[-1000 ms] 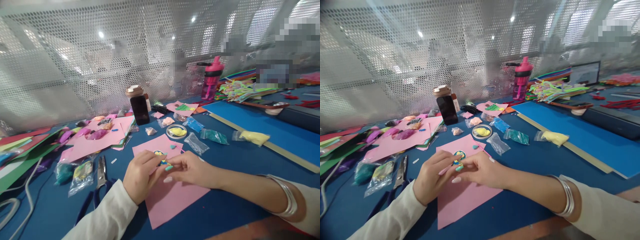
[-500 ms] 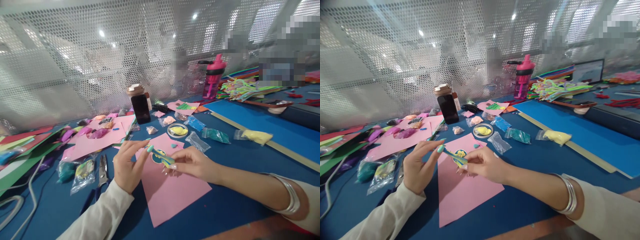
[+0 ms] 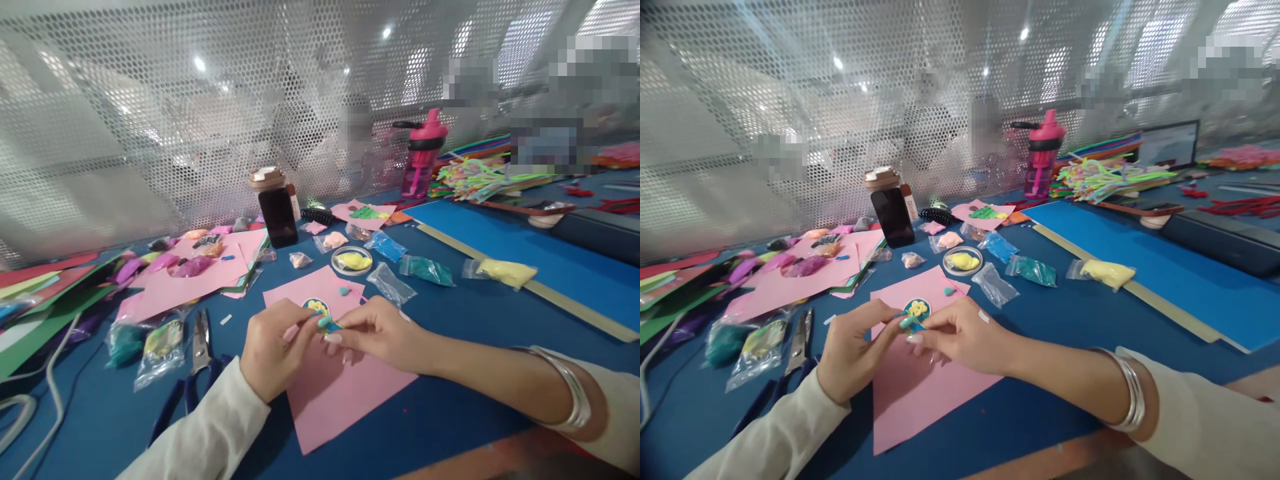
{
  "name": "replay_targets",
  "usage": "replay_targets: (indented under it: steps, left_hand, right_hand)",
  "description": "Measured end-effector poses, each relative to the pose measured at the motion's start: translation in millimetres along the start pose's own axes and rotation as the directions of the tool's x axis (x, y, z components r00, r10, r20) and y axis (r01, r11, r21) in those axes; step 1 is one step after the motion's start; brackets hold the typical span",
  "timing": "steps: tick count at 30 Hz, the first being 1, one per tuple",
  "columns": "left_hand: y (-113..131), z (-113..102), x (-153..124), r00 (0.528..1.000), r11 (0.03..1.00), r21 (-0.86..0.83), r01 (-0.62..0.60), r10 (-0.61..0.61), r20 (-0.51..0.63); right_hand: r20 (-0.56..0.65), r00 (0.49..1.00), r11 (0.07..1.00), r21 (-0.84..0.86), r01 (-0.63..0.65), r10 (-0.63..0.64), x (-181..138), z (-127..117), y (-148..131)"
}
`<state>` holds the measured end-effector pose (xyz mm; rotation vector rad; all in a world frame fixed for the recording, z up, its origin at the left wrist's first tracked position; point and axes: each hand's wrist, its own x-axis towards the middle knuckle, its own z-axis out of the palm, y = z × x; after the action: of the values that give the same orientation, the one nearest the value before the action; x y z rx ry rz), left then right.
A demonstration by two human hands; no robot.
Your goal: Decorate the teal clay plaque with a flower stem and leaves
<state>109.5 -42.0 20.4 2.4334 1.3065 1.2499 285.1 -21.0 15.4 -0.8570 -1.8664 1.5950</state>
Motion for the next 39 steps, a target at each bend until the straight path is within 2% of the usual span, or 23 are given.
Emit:
replay_targets:
  steps: [3,5,7,8,10,12,14,15,17,22,26,28,30,33,36,39]
  left_hand:
    - [-9.4,-6.4,2.6,0.986,0.994,0.048,0.099,-0.091,-0.14]
    - [-17.5,-12.1,5.4,0.955,0.982,0.049,0.182,-0.165,-0.248]
    - [-23.8,-16.4,8.0,0.916,0.97,-0.039,0.242,-0.241,-0.319]
    - [-25.2,-17.0,8.9,0.909,0.963,-0.098,0.252,-0.271,-0.315]
    - [-23.3,-14.6,9.1,0.938,0.955,-0.181,0.234,-0.271,-0.214]
    - [-16.1,-8.4,7.1,0.978,0.961,-0.192,0.197,-0.206,-0.028]
    - [-6.7,-1.8,3.7,0.978,0.967,-0.196,0.164,-0.133,0.159]
    - [-2.5,0.7,2.1,0.97,0.969,-0.199,0.149,-0.105,0.218]
    - [3.1,3.0,-0.4,0.969,0.976,-0.181,0.12,-0.075,0.236]
    - [-2.5,-0.6,0.1,0.993,0.992,-0.038,0.116,-0.116,0.011]
    - [-14.2,-4.7,2.6,0.959,0.981,-0.028,0.191,-0.193,-0.206]
    - [-16.4,-5.5,3.0,0.946,0.975,-0.095,0.201,-0.218,-0.242]
    - [-14.8,-4.6,2.4,0.966,0.973,-0.155,0.172,-0.197,-0.167]
    - [-8.0,-1.0,0.3,0.994,0.975,-0.192,0.108,-0.102,0.041]
    - [-0.6,2.2,-1.8,0.986,0.971,-0.232,0.062,-0.023,0.163]
    - [3.1,2.8,-2.1,0.989,0.978,-0.207,0.032,-0.002,0.146]
  right_hand:
    - [0.037,0.999,1.0,0.003,-0.027,0.027,-1.5,-1.2,0.6]
    - [0.063,0.998,1.0,0.012,-0.02,0.019,-3.0,-1.4,1.4]
    - [0.055,0.998,1.0,0.022,0.019,-0.02,-4.2,-1.5,1.7]
    - [0.042,0.998,0.999,0.026,0.045,-0.046,-4.4,-1.7,1.4]
    - [0.026,0.995,0.995,0.024,0.095,-0.096,-4.1,-1.8,0.0]
    - [0.032,0.992,0.993,0.008,0.119,-0.119,-3.4,-1.5,-1.7]
    - [0.037,0.993,0.994,-0.005,0.109,-0.108,-2.6,-0.7,-2.3]
    - [0.034,0.995,0.996,-0.001,0.093,-0.093,-2.3,-0.2,-2.1]
    - [0.028,0.999,0.999,0.021,0.045,-0.046,-2.0,0.3,-0.9]
    - [0.032,0.999,0.998,0.054,-0.035,0.034,-1.0,-1.6,1.9]
    - [0.042,0.998,0.997,0.068,-0.039,0.036,0.0,-3.8,3.1]
    - [0.053,0.999,0.997,0.072,-0.018,0.015,-0.2,-4.5,3.5]
    - [0.047,0.997,0.996,0.068,0.057,-0.06,-0.9,-4.8,3.5]
    - [0.071,0.987,0.988,0.069,0.14,-0.145,-1.9,-3.0,2.8]
    - [0.08,0.994,0.996,0.047,0.077,-0.08,-2.1,0.5,2.1]
    - [0.044,0.999,0.998,0.063,-0.019,0.016,-1.7,2.2,1.3]
